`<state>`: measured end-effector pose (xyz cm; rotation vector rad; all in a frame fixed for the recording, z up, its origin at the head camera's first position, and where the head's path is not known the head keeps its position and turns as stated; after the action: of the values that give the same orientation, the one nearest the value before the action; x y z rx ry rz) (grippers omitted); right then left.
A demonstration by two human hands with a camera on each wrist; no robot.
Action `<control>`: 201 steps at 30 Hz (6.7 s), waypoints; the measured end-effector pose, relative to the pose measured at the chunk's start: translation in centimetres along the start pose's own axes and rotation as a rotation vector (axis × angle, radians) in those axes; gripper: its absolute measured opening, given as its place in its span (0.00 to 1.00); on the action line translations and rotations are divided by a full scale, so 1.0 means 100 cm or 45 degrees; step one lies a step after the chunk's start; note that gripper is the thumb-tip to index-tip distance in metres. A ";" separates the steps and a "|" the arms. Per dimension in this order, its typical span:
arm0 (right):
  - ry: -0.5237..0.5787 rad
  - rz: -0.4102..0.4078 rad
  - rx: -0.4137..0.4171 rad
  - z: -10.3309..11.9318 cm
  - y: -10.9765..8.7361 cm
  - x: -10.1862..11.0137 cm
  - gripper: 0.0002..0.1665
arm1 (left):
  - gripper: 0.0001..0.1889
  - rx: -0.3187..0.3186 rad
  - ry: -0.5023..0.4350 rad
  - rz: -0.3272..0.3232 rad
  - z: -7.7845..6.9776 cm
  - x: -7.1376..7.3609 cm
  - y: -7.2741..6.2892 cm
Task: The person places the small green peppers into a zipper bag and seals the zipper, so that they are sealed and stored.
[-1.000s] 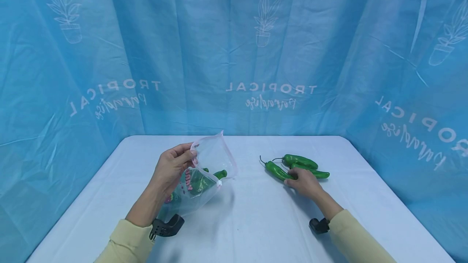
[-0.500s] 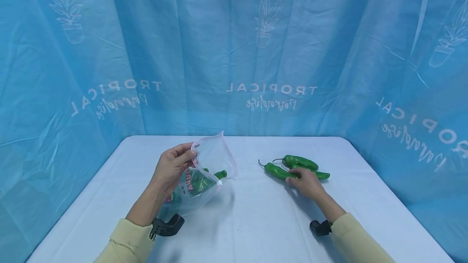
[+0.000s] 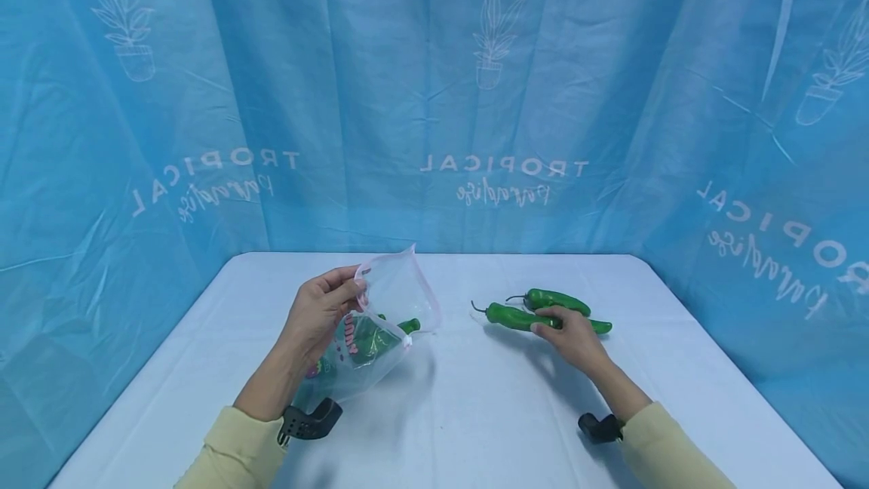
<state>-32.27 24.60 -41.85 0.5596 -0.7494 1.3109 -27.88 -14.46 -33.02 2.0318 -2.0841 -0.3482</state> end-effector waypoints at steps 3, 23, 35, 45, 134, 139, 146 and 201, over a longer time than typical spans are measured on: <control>0.071 -0.009 0.040 0.009 -0.007 0.006 0.25 | 0.23 -0.003 -0.005 0.004 0.000 0.000 0.000; 0.302 0.051 0.211 0.056 -0.045 0.029 0.26 | 0.23 0.020 0.012 -0.004 -0.001 -0.001 -0.001; 0.320 0.068 0.284 0.077 -0.061 0.029 0.27 | 0.24 0.017 0.000 0.001 -0.001 -0.001 -0.001; 0.298 0.108 0.396 0.094 -0.061 0.015 0.25 | 0.23 0.015 0.007 0.005 -0.001 -0.001 0.000; 0.072 0.176 0.615 0.179 -0.064 -0.034 0.23 | 0.22 0.010 -0.027 0.002 0.000 -0.006 0.000; 0.096 0.107 0.549 0.167 -0.061 -0.024 0.21 | 0.23 0.010 -0.028 0.003 0.001 -0.005 0.000; 0.096 0.069 0.507 0.152 -0.058 -0.014 0.21 | 0.22 0.003 -0.031 0.011 0.003 -0.003 0.000; 0.012 -0.071 -0.035 -0.029 0.021 0.036 0.32 | 0.24 -0.008 -0.056 0.028 0.001 -0.002 0.000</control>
<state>-33.48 29.48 -41.08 0.5483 -0.7383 1.2490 -27.91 -14.30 -33.15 2.0141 -2.1261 -0.3987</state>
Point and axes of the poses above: each hand's wrist, its own y-axis towards the middle knuckle, its own x-axis out of the back of the hand, z = x × y, the point moved 4 cm from there along y, towards the middle knuckle, and after that the axes turned 13 degrees about -x, right-handed, at the moved point
